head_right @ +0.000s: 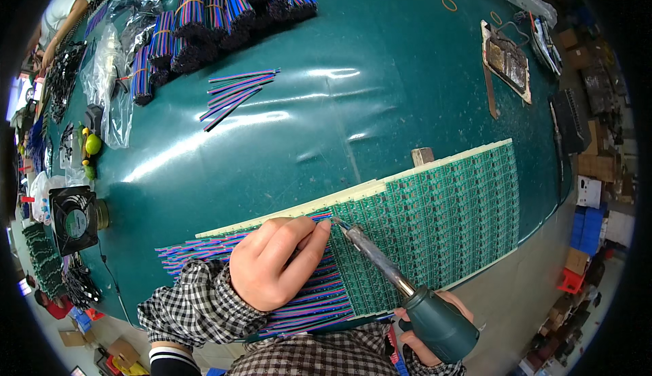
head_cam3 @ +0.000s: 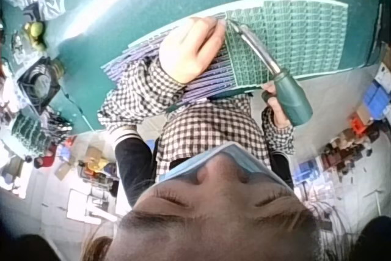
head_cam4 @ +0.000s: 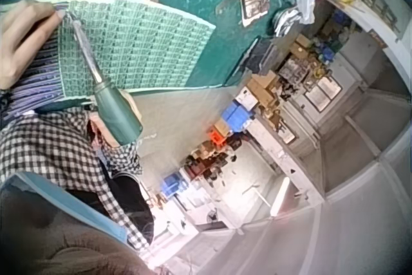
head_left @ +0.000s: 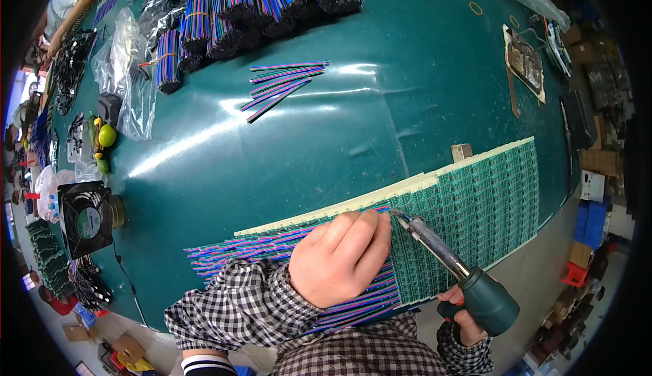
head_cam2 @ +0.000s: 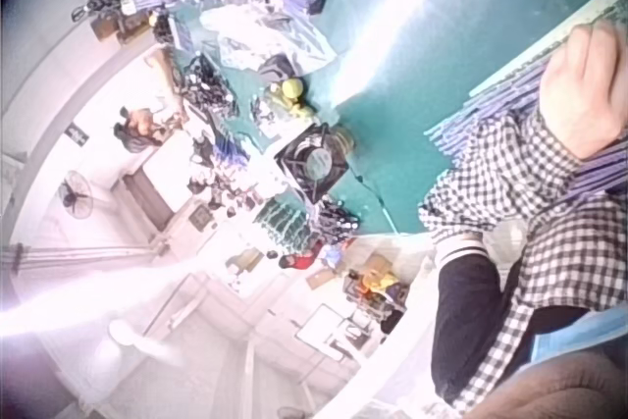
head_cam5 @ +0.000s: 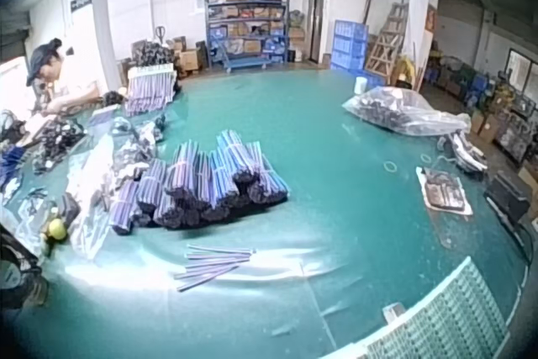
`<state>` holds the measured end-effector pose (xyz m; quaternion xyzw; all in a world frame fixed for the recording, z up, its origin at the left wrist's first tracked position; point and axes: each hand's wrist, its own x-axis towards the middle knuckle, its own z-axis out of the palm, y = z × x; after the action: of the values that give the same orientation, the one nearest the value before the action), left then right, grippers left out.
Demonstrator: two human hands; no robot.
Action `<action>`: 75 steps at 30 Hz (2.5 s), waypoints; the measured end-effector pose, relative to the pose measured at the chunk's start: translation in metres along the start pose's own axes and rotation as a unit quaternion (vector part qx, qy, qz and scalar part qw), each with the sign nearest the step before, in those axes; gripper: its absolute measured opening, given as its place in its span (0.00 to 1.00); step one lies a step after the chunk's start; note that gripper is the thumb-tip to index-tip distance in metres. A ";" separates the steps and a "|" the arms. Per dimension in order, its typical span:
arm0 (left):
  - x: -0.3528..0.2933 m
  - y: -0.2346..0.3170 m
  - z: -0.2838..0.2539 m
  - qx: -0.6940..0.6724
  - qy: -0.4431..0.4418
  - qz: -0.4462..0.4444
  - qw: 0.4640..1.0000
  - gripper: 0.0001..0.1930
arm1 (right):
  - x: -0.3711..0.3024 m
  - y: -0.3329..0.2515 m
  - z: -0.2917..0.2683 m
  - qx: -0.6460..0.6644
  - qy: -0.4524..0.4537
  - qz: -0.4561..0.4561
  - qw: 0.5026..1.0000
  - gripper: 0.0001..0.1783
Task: The person solders wires onto circuit boards using a soldering gun, places additional wire strips onto the boards by hand, and solders them in place.
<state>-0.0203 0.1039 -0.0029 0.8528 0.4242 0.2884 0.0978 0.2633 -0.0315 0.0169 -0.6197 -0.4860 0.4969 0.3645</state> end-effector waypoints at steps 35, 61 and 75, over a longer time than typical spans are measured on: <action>-0.001 -0.001 0.003 0.041 0.011 0.035 0.998 0.20 | -0.004 0.003 -0.005 -0.014 -0.013 -0.011 1.000 0.32; 0.002 -0.003 -0.002 -0.004 0.001 0.024 1.000 0.21 | 0.000 -0.004 0.010 0.128 0.084 0.065 0.986 0.39; 0.000 0.001 -0.001 0.022 0.000 0.027 0.999 0.20 | -0.024 0.035 -0.013 0.110 0.037 0.030 0.993 0.28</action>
<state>-0.0199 0.1025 -0.0021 0.8660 0.4067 0.2821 0.0714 0.2831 -0.0632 -0.0061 -0.6079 -0.3959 0.5351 0.4329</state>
